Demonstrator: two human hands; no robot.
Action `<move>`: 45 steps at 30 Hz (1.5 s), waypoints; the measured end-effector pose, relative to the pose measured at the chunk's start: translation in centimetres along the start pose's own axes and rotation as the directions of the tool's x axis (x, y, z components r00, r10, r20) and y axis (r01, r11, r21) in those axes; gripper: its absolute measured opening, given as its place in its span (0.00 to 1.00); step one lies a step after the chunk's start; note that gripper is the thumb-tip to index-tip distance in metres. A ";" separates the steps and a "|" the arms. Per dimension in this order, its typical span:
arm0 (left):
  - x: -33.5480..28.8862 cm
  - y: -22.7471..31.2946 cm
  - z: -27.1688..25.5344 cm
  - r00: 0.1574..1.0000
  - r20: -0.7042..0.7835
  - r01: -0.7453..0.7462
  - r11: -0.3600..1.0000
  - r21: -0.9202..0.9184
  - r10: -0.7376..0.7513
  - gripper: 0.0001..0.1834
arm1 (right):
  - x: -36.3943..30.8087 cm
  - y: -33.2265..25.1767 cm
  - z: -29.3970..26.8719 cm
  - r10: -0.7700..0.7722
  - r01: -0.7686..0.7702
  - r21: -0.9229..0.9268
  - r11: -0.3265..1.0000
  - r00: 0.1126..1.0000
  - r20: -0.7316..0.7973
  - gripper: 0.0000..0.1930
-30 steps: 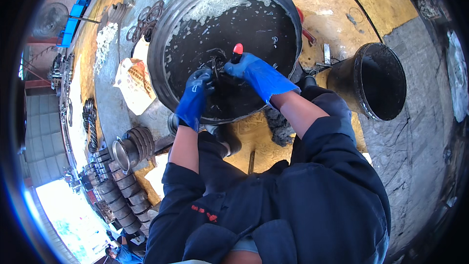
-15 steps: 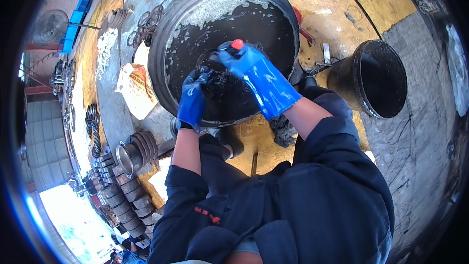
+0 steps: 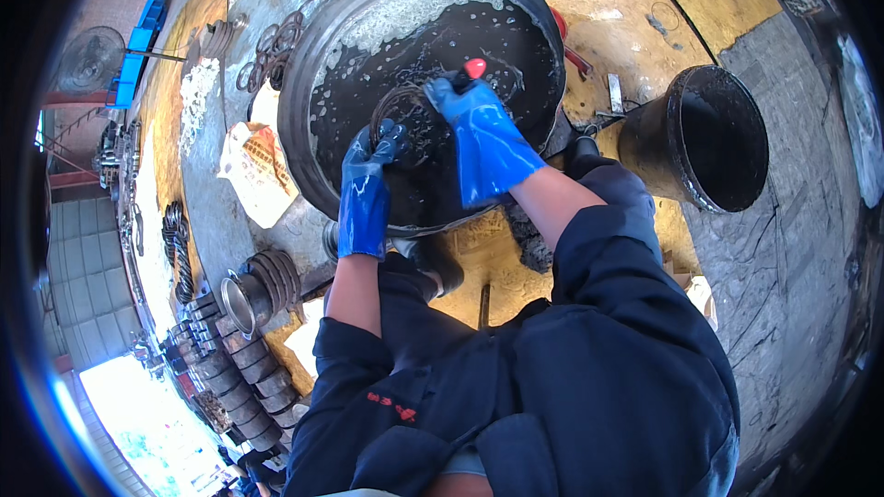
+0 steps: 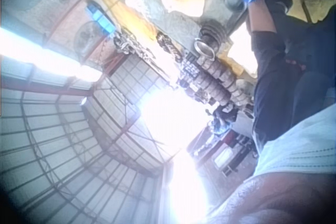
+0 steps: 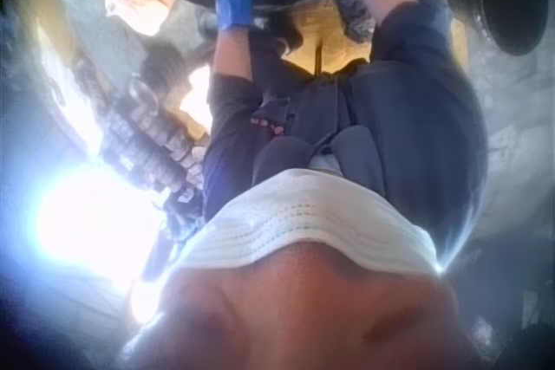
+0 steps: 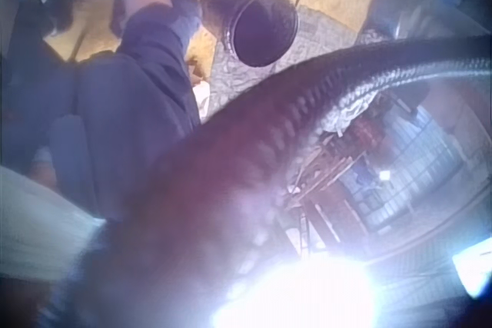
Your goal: The person cleans several metal rings one by one by dipping them into a basin of liquid and scrubbing them with a brush.
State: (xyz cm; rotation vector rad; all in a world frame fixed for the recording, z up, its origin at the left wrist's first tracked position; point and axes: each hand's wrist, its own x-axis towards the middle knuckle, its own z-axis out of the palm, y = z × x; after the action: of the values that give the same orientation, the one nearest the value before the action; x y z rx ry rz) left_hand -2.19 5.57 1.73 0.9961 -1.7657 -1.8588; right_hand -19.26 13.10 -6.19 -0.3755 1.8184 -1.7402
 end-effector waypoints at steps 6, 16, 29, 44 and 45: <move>1.3 -0.8 -2.8 0.984 -0.178 -0.044 0.964 -0.264 -0.004 0.17 | -0.5 0.3 -0.7 0.330 -0.292 -0.396 0.871 0.944 0.030 0.15; 3.0 -2.6 -4.1 0.985 -0.162 0.026 0.969 -0.244 -0.067 0.12 | -2.6 -6.3 1.2 -0.534 0.614 -0.098 0.783 0.746 0.398 0.15; 3.6 -1.7 -3.5 0.969 -0.242 -0.042 0.920 -0.390 -0.058 0.12 | -3.3 -2.4 -0.4 0.368 -0.272 -0.355 0.895 0.898 0.239 0.15; 3.9 -2.4 -4.2 0.963 -0.116 0.194 0.925 -0.327 -0.242 0.11 | -2.3 -4.8 -0.4 -0.268 0.269 0.055 0.962 0.878 0.396 0.18; 4.0 -2.5 -4.0 0.966 -0.098 0.196 0.926 -0.323 -0.239 0.12 | -1.9 -4.4 -0.3 -0.350 0.381 -0.016 0.924 0.863 0.365 0.17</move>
State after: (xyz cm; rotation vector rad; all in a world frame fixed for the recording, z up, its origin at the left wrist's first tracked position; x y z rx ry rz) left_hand -1.54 0.30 -1.38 1.1984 -1.2746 -2.0665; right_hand -18.83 13.98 -1.46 -1.0639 1.6306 -1.6938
